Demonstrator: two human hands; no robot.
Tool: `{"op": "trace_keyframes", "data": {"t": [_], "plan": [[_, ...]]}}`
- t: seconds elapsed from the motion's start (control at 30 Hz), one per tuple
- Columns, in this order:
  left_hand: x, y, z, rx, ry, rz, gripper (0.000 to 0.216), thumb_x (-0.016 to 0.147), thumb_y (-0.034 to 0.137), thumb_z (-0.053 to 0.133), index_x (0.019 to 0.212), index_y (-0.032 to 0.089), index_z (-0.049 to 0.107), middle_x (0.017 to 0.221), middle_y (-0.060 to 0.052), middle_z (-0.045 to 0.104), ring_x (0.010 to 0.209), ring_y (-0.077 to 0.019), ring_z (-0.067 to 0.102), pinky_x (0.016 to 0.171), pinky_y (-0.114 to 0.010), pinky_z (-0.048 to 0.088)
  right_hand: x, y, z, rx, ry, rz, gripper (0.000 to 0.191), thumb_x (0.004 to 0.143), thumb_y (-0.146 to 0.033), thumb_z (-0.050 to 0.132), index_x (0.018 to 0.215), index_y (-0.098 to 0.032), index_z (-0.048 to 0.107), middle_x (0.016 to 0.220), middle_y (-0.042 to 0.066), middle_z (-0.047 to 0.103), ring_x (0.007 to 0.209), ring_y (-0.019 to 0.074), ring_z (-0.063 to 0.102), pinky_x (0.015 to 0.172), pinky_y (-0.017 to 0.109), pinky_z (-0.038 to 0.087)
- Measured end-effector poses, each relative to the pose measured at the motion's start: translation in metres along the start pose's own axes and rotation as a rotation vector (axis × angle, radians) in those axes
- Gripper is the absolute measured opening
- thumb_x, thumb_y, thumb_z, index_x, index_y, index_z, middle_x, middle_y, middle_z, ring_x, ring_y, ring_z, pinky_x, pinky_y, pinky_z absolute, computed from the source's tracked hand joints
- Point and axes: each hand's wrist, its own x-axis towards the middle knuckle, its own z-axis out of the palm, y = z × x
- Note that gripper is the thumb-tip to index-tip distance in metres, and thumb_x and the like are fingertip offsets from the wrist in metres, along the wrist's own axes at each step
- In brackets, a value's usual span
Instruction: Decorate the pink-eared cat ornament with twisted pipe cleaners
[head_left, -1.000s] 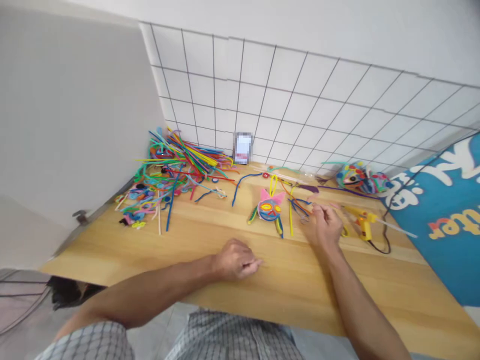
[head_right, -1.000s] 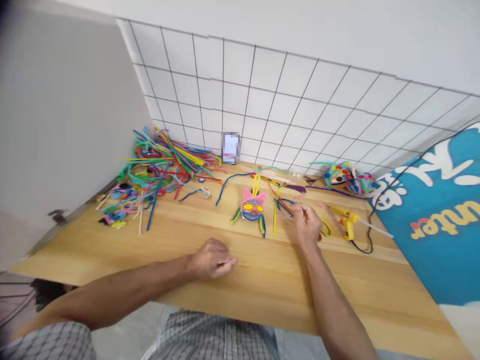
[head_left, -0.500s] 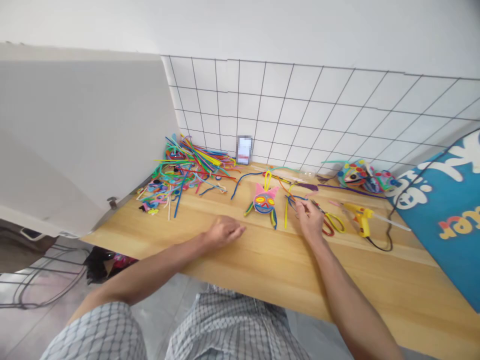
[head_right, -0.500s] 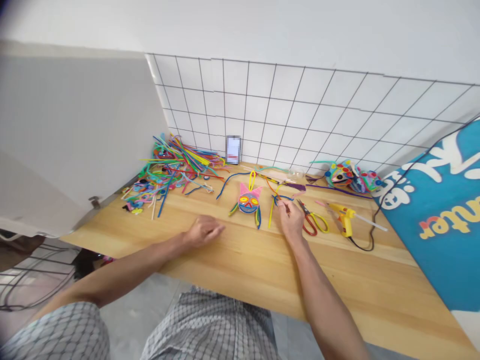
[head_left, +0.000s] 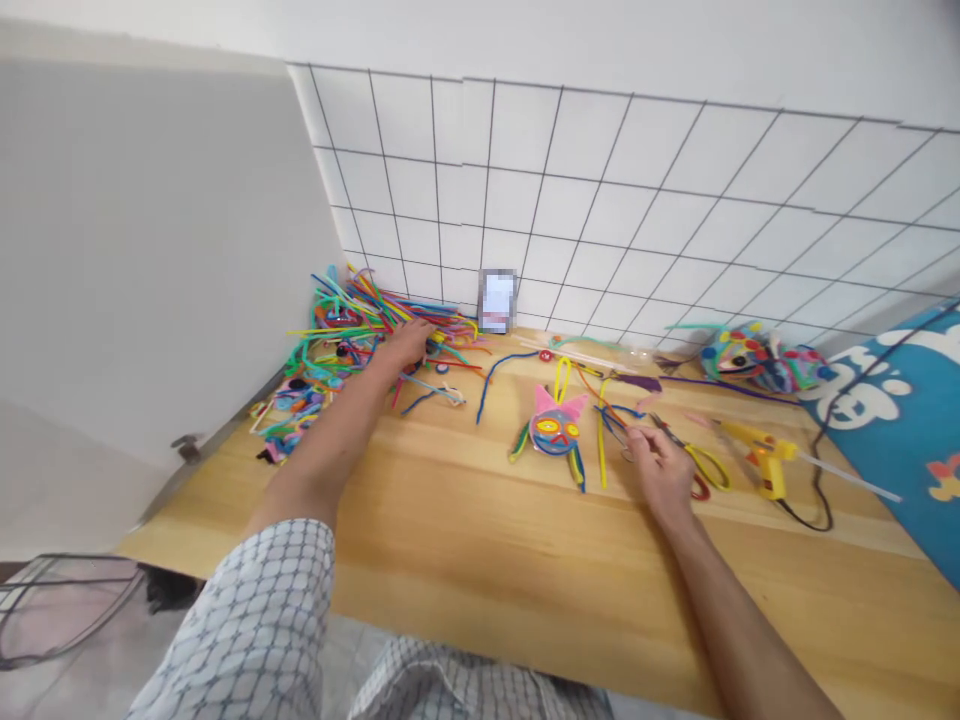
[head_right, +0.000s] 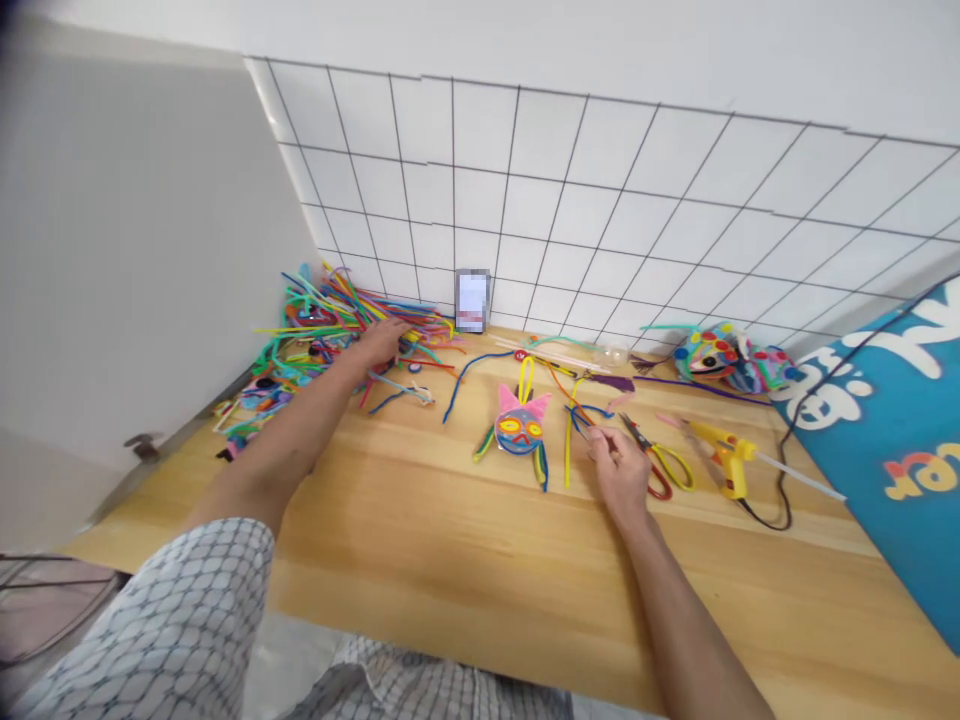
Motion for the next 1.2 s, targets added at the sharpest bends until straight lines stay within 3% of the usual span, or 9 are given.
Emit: {"op": "trace_keyframes", "data": {"t": [0.17, 0.4, 0.53, 0.7, 0.8, 1.0, 1.2], "plan": [[0.008, -0.013, 0.010, 0.006, 0.040, -0.060, 0.039, 0.093, 0.012, 0.046, 0.122, 0.017, 0.072, 0.128, -0.019, 0.070, 0.127, -0.0354, 0.061, 0.108, -0.049, 0.046, 0.000, 0.002, 0.004, -0.066, -0.005, 0.044, 0.042, 0.090, -0.058, 0.061, 0.090, -0.020, 0.078, 0.072, 0.006, 0.076, 0.065, 0.0235, 0.068, 0.064, 0.035, 0.053], [-0.003, -0.007, 0.027, -0.058, 0.100, -0.094, 0.039, 0.087, 0.010, 0.050, 0.120, 0.019, 0.070, 0.133, -0.015, 0.070, 0.129, -0.0341, 0.059, 0.108, -0.048, 0.043, -0.002, 0.012, 0.009, -0.089, -0.041, 0.035, 0.041, 0.089, -0.058, 0.062, 0.090, -0.020, 0.078, 0.081, 0.007, 0.079, 0.075, 0.0256, 0.071, 0.077, 0.039, 0.057], [-0.004, -0.004, 0.023, -0.096, 0.168, -0.114, 0.041, 0.090, 0.011, 0.046, 0.123, 0.018, 0.068, 0.133, -0.014, 0.071, 0.129, -0.0313, 0.060, 0.113, -0.048, 0.039, -0.002, 0.016, 0.010, -0.066, -0.046, 0.059, 0.042, 0.090, -0.058, 0.062, 0.091, -0.020, 0.078, 0.084, 0.006, 0.079, 0.076, 0.0254, 0.071, 0.075, 0.038, 0.056], [0.021, -0.007, 0.015, -0.121, 0.230, -0.102, 0.043, 0.096, 0.014, 0.039, 0.127, 0.016, 0.070, 0.132, -0.016, 0.071, 0.129, -0.0335, 0.059, 0.115, -0.051, 0.037, -0.001, 0.018, 0.010, -0.058, -0.085, 0.083, 0.042, 0.091, -0.058, 0.062, 0.090, -0.019, 0.078, 0.081, 0.005, 0.078, 0.070, 0.0239, 0.068, 0.070, 0.036, 0.052], [0.031, -0.009, 0.021, -0.138, 0.208, -0.042, 0.045, 0.093, 0.013, 0.043, 0.129, 0.014, 0.070, 0.135, -0.017, 0.069, 0.129, -0.0333, 0.059, 0.114, -0.049, 0.041, -0.001, 0.016, 0.009, -0.053, -0.087, 0.095, 0.042, 0.091, -0.058, 0.062, 0.091, -0.020, 0.079, 0.080, 0.005, 0.078, 0.069, 0.0233, 0.067, 0.067, 0.036, 0.051], [0.026, -0.015, 0.036, -0.120, 0.159, -0.040, 0.032, 0.093, 0.016, 0.044, 0.106, 0.017, 0.074, 0.119, -0.016, 0.074, 0.119, -0.0321, 0.064, 0.110, -0.046, 0.046, 0.000, 0.010, 0.008, -0.009, -0.100, 0.095, 0.039, 0.090, -0.056, 0.062, 0.087, -0.020, 0.079, 0.078, 0.005, 0.076, 0.069, 0.0231, 0.067, 0.066, 0.034, 0.052], [0.024, -0.024, 0.039, -0.114, 0.119, -0.027, 0.039, 0.087, 0.009, 0.044, 0.114, 0.017, 0.071, 0.128, -0.013, 0.073, 0.127, -0.0303, 0.062, 0.112, -0.044, 0.045, 0.000, 0.009, 0.008, -0.001, -0.113, 0.100, 0.038, 0.090, -0.055, 0.063, 0.085, -0.020, 0.078, 0.078, 0.005, 0.076, 0.069, 0.0226, 0.066, 0.064, 0.034, 0.052]]}}
